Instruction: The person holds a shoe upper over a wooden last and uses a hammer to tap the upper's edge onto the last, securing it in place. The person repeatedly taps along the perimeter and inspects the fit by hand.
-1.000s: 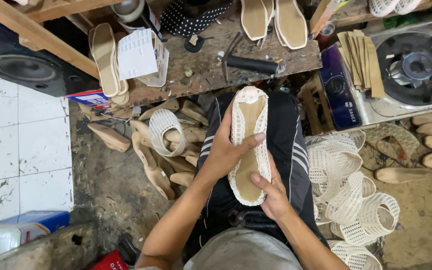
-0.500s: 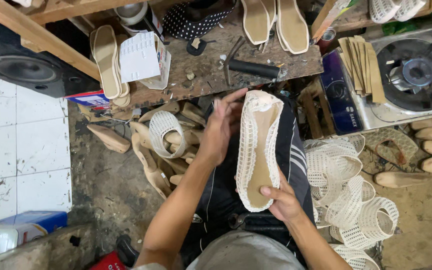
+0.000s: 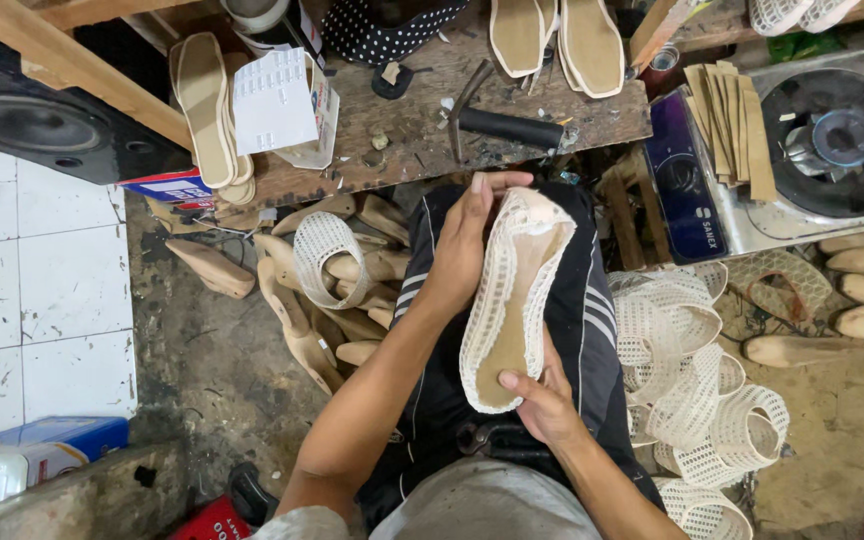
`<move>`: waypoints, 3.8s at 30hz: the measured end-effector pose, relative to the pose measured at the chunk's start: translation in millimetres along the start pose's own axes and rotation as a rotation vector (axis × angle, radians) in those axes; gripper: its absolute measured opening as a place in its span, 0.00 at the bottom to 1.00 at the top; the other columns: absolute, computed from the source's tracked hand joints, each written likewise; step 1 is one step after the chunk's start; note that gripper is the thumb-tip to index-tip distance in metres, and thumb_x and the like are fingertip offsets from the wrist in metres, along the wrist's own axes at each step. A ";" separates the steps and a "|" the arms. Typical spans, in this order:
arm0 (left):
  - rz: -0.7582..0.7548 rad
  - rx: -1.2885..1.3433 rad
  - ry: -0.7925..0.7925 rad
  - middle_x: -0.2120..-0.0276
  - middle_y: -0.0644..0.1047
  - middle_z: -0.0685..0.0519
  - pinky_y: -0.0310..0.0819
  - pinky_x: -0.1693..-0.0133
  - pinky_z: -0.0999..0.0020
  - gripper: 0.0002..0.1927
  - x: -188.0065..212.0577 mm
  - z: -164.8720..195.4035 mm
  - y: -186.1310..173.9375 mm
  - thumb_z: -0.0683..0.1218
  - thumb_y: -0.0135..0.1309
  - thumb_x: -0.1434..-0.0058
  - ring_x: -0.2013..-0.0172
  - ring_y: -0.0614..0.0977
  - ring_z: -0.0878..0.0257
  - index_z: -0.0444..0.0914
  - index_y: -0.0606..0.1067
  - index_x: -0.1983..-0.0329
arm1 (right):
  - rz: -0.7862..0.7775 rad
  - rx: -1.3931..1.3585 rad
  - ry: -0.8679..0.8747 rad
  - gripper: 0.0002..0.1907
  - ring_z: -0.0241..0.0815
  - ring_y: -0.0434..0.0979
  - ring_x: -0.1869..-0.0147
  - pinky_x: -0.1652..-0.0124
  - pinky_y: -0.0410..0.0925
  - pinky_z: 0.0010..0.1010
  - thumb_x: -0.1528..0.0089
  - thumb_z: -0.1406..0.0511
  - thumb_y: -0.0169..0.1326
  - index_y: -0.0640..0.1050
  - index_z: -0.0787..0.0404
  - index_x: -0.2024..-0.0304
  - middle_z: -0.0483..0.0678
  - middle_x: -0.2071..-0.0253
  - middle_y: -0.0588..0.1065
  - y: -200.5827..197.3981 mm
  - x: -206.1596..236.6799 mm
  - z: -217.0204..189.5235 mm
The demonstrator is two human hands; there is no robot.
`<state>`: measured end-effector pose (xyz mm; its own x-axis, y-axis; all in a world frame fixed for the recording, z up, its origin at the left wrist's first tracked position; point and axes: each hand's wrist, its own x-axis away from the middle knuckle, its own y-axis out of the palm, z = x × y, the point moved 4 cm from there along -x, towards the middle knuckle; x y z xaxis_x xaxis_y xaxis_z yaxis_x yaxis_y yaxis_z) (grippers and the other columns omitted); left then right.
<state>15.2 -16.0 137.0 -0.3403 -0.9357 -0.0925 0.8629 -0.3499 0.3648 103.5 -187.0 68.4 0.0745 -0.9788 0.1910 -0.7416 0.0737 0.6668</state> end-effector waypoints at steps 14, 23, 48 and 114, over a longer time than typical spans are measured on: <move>-0.367 -1.180 0.231 0.47 0.77 0.46 0.75 0.52 0.52 0.48 7.0 36.7 15.2 0.46 0.68 0.54 0.48 0.80 0.45 0.41 0.62 0.28 | 0.286 0.627 -0.254 0.27 0.35 0.71 0.62 0.67 0.68 0.25 0.26 0.53 0.40 0.67 0.60 0.30 0.49 0.45 0.69 -24.9 -77.4 -126.7; -0.287 -1.100 0.477 0.41 0.74 0.51 0.75 0.46 0.57 0.43 18.2 19.7 12.6 0.48 0.70 0.52 0.45 0.76 0.50 0.40 0.67 0.32 | 0.207 0.689 0.387 0.24 0.35 0.69 0.79 0.80 0.63 0.26 0.30 0.50 0.38 0.77 0.57 0.45 0.45 0.68 0.76 -18.2 -118.5 -132.3; -0.285 -1.029 0.437 0.42 0.74 0.51 0.75 0.47 0.58 0.37 17.2 21.7 -2.7 0.50 0.68 0.48 0.44 0.75 0.52 0.39 0.70 0.35 | -0.217 1.128 0.646 0.26 0.37 0.74 0.77 0.76 0.71 0.28 0.33 0.50 0.35 0.70 0.53 0.39 0.48 0.68 0.76 7.8 -151.1 -155.7; 0.101 -1.326 0.189 0.64 0.80 0.46 0.75 0.59 0.55 0.31 27.2 2.0 -29.3 0.56 0.71 0.58 0.61 0.82 0.49 0.35 0.75 0.57 | -0.670 0.738 -0.648 0.14 0.46 0.77 0.66 0.60 0.73 0.40 0.30 0.57 0.48 0.73 0.63 0.54 0.50 0.67 0.74 84.0 -59.0 -218.2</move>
<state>-20.1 -31.1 125.6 -0.2907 -0.9140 -0.2831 0.6258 0.0422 -0.7788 182.3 -81.3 270.3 0.3999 -0.7102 -0.5794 -0.9040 -0.4100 -0.1214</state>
